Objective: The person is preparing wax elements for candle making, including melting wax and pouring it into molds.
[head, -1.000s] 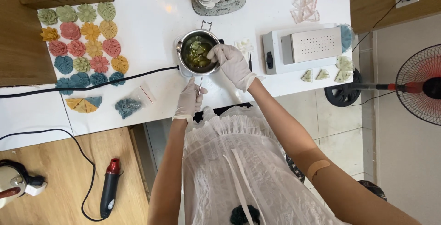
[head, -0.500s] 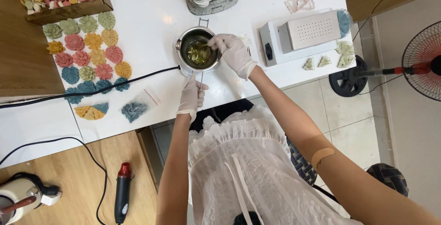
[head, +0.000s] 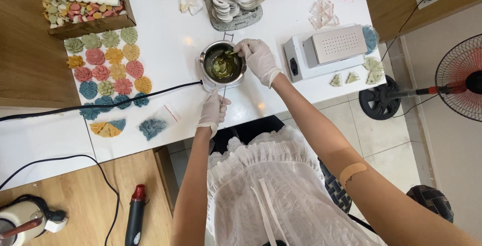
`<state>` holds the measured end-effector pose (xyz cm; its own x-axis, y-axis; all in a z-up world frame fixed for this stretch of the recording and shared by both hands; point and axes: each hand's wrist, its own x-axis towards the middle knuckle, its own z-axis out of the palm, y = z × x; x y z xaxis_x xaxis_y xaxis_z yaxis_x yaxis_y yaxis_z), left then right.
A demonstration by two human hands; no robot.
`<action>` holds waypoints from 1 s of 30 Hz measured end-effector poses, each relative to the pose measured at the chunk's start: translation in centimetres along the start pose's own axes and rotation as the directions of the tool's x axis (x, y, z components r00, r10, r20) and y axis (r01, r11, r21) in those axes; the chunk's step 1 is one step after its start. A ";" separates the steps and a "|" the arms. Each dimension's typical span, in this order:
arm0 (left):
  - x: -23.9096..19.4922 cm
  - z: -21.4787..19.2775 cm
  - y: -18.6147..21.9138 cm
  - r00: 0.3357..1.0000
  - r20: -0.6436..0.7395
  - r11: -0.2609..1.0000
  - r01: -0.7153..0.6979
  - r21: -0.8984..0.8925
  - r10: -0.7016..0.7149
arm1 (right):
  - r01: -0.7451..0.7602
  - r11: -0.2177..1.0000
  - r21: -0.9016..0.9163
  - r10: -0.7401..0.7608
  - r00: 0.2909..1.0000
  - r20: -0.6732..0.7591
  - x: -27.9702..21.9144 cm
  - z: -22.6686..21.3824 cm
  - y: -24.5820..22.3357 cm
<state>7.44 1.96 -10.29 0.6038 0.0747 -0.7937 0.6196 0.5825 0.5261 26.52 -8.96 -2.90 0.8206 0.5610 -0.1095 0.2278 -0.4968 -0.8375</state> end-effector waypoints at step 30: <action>-9.6 4.7 3.9 0.465 -0.719 0.852 -0.358 0.381 0.517 | -0.364 0.773 -0.520 0.383 0.921 -0.075 -7.4 -1.9 20.8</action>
<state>6.42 -0.32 0.77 0.2407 0.9174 -0.3169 0.5036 0.1611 0.8488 26.13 -24.70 -18.49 0.8822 0.2767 -0.3810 0.1505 -0.9323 -0.3288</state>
